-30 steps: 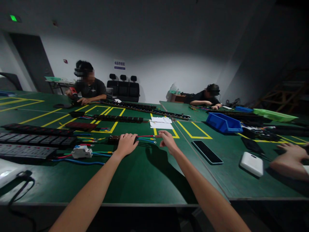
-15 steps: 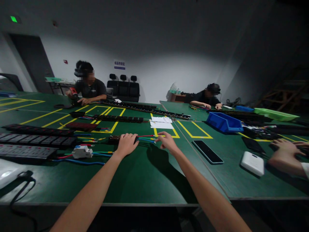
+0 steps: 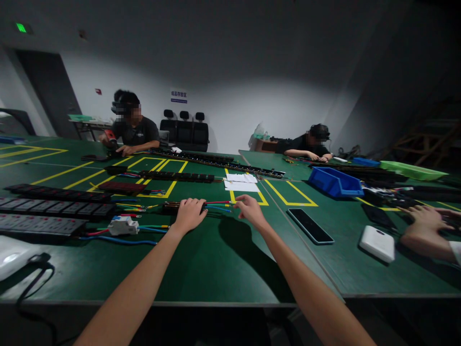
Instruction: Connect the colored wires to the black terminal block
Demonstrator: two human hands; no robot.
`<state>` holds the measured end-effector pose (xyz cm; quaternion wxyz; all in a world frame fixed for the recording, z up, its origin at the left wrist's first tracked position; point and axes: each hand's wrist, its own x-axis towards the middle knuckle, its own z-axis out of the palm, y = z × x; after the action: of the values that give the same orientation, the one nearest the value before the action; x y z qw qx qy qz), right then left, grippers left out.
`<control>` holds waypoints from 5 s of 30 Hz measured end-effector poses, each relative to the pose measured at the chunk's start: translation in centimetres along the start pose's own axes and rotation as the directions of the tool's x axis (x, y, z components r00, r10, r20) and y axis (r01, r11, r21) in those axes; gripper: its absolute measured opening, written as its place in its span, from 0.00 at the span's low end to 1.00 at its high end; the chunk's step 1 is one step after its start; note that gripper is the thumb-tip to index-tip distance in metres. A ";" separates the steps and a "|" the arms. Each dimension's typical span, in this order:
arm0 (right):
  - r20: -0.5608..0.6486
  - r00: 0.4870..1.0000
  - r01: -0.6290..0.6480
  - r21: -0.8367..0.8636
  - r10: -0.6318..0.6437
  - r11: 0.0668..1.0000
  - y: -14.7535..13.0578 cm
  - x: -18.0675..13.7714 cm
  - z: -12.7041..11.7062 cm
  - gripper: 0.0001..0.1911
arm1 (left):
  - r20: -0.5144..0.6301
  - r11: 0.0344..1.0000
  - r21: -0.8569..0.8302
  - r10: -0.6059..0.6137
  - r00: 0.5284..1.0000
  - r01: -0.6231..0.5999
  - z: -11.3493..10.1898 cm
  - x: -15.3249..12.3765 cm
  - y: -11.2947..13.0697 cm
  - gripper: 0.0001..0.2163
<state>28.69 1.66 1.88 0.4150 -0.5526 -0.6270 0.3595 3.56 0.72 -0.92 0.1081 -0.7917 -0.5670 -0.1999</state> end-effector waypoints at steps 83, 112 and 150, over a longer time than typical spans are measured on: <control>0.157 0.959 0.279 -0.674 -0.237 0.684 0.3 -1.1 0.0 0.12 | 0.023 1.000 -0.015 -0.012 1.000 0.013 -0.5 0.0 0.3 0.17; 0.071 0.964 0.231 -0.697 -0.255 0.679 -0.2 -1.3 -0.1 0.17 | 0.028 1.000 -0.020 -0.010 1.000 0.010 -0.7 0.0 0.5 0.16; 0.151 0.962 0.265 -0.717 -0.227 0.645 -0.2 -1.4 0.2 0.11 | 0.025 1.000 -0.031 -0.003 1.000 0.004 -0.4 0.1 0.3 0.16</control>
<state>28.47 0.21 1.82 0.1899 -0.5730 -0.7965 0.0328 3.76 0.50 -0.49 0.0885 -0.7949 -0.5665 -0.1988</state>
